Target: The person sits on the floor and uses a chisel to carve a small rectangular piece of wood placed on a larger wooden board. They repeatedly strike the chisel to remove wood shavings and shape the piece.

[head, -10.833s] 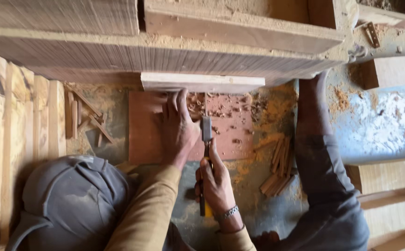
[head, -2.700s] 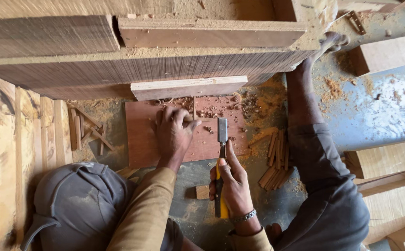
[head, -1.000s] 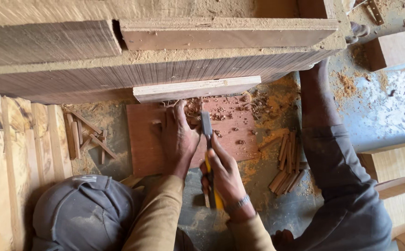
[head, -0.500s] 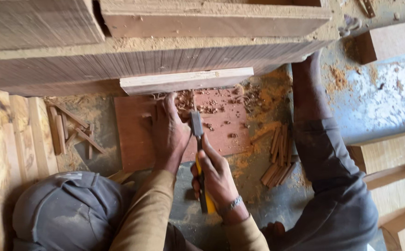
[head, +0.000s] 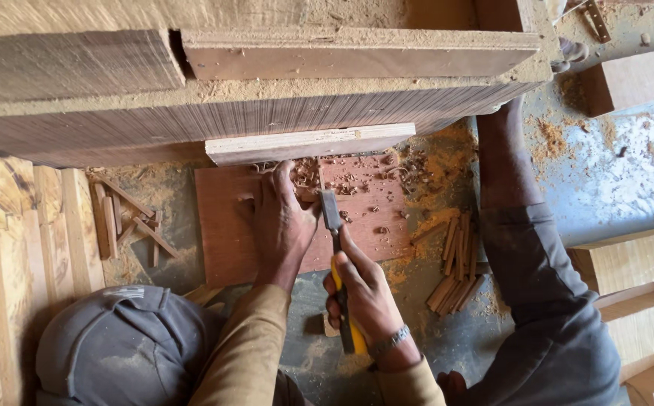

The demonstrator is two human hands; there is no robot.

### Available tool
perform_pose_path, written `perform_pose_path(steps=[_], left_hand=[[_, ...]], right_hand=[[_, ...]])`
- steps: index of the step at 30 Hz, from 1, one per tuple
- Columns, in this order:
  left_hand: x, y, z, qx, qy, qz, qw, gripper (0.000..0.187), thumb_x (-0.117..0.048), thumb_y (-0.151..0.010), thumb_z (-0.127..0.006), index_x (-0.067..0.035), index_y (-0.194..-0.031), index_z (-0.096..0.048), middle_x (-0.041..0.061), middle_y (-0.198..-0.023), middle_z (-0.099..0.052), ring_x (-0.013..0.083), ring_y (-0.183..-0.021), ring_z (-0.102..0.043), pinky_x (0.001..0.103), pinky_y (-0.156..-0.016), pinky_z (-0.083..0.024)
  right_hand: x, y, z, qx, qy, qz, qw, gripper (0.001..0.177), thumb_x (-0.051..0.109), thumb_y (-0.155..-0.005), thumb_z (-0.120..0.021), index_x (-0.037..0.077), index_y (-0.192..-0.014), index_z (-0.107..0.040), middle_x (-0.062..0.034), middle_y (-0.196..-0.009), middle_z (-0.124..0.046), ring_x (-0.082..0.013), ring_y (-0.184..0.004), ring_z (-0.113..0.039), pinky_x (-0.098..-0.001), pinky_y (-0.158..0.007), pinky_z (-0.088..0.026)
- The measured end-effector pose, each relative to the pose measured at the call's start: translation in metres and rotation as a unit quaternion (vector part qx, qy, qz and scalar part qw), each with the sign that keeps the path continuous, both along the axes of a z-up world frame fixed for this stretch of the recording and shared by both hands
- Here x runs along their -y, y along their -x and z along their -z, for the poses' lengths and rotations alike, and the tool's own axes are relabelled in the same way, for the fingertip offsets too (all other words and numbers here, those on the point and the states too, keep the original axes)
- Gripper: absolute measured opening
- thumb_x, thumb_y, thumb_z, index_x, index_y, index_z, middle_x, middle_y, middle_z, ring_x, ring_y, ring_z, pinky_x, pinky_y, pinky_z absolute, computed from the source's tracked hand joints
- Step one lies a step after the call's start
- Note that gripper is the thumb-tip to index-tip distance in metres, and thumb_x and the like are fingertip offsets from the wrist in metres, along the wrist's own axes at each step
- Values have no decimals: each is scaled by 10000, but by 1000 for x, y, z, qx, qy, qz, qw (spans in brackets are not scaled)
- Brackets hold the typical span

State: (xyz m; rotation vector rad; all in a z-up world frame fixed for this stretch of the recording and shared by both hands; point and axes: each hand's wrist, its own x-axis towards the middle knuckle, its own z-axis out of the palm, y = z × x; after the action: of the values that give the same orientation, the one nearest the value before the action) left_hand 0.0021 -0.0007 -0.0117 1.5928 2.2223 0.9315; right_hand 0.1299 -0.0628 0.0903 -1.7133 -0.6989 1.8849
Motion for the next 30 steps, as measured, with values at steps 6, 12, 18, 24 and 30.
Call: perform_pose_path(steps=[6,12,18,24,30], left_hand=[[1,-1,6,26,-12,-2,1000,723,-370,-846,-858,-145,-1393,-441,121,-1288,-619,342,-1206,-579,663,-969,-383],[1,2,3,7,41,5,999,741,-182,-734,-764,-166,-1407,-456,97,-1299,-621,331,-1260,-567,700,-993,-357],[1,0,3,32,33,10,999,793,-251,-751,-843,-165,-1416,-421,99,-1256,-615,334,-1243,-554,751,-994,-319],[-1,0,5,15,-7,5,1000,844,-302,-741,-862,-143,-1431,-403,134,-1295,-604,365,-1266,-540,746,-983,-326],[1,1,7,-2,17,4,1000,788,-282,-800,-822,-162,-1453,-398,106,-1292,-628,373,-1237,-578,760,-998,-320]], right_hand=[[-3,8,14,49,-123,-71,989,606,239,-1051,-477,248,-1631,-302,-27,-687,-541,-103,-471,-519,-284,-408,-492],[14,1,7,-11,-51,-26,998,598,241,-1033,-463,266,-1618,-341,-18,-686,-542,-110,-447,-524,-280,-390,-479],[14,-1,-1,-16,-13,1,1000,597,255,-1031,-474,297,-1613,-350,-14,-696,-541,-112,-436,-512,-286,-385,-476],[2,4,4,-2,-14,-14,1000,603,262,-1033,-482,310,-1620,-354,-16,-692,-551,-101,-442,-513,-277,-384,-469],[5,8,13,-2,-29,-5,1000,613,260,-1028,-493,298,-1620,-344,-7,-694,-549,-102,-454,-533,-273,-389,-477]])
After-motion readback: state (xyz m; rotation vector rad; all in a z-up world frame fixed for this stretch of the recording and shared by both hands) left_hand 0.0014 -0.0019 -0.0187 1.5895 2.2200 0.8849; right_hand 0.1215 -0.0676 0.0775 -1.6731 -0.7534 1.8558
